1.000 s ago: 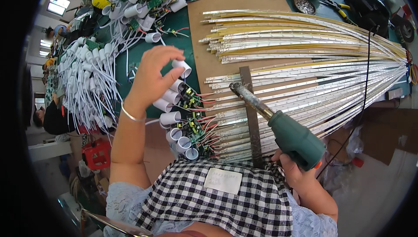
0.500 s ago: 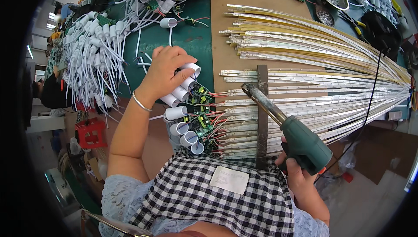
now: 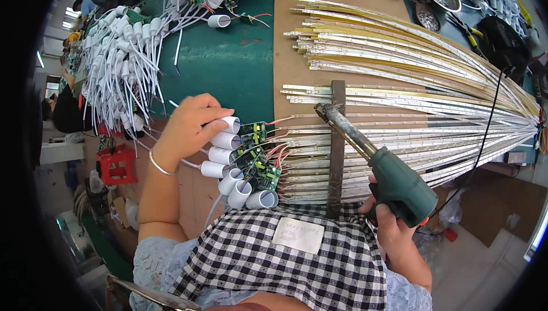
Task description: The person uses a soldering iron to attach wires to the ends of long, thin LED light strips. They pick up individual strips, align the wires, and apply solder to secure the connections. The completed units are placed on the table to the left.
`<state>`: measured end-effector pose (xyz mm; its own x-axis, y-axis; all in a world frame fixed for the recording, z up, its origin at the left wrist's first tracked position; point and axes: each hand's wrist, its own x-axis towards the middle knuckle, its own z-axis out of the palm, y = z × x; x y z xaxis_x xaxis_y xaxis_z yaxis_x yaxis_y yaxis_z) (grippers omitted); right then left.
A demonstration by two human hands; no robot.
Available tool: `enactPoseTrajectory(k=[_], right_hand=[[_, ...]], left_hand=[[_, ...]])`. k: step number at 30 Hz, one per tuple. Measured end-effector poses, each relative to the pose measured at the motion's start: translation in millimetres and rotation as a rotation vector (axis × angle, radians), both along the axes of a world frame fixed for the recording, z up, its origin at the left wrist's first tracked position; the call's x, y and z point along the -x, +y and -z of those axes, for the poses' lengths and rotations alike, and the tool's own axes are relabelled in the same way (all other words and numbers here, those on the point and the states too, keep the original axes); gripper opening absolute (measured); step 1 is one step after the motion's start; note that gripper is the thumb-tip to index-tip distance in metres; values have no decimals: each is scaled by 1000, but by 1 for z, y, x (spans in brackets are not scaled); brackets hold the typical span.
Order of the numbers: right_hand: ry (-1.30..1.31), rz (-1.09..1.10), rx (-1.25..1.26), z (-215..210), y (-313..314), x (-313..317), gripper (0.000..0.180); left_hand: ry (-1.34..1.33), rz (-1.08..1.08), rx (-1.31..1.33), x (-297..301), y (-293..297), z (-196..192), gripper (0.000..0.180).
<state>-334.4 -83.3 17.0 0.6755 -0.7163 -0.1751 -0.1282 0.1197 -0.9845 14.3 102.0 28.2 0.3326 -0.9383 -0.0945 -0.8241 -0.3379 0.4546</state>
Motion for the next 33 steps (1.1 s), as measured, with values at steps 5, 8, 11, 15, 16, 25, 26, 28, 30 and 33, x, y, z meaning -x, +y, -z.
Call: enactPoseTrajectory(k=[5, 8, 11, 15, 16, 25, 26, 28, 30, 33], right_hand=[[-52, 39, 47, 0, -7, -10, 55], [-111, 42, 67, 2, -4, -15, 58], [-103, 45, 43, 3, -2, -13, 59], [-81, 92, 34, 3, -1, -14, 59], [-80, 97, 28, 4, -2, -14, 59], [-92, 82, -13, 8, -7, -12, 61], [-89, 76, -22, 10, -7, -10, 60], [-72, 59, -31, 10, -8, -7, 59], [-64, 21, -26, 10, -8, -7, 57], [-41, -56, -8, 9, -7, -5, 55]], left_hand=[[-388, 104, 300, -43, -66, -14, 21], [-377, 2, 463, -77, -123, 17, 21], [-391, -72, 392, -89, -152, 37, 19], [-395, -74, 304, -92, -159, 45, 14], [-385, -73, 308, -93, -159, 45, 13], [-110, 106, 313, -17, -121, 15, 12], [-71, 144, 253, -4, -115, 9, 10], [-16, 174, 246, 15, -103, 13, 7], [-29, 153, 222, 24, -97, 12, 5], [-85, 158, 289, 27, -94, 16, 7]])
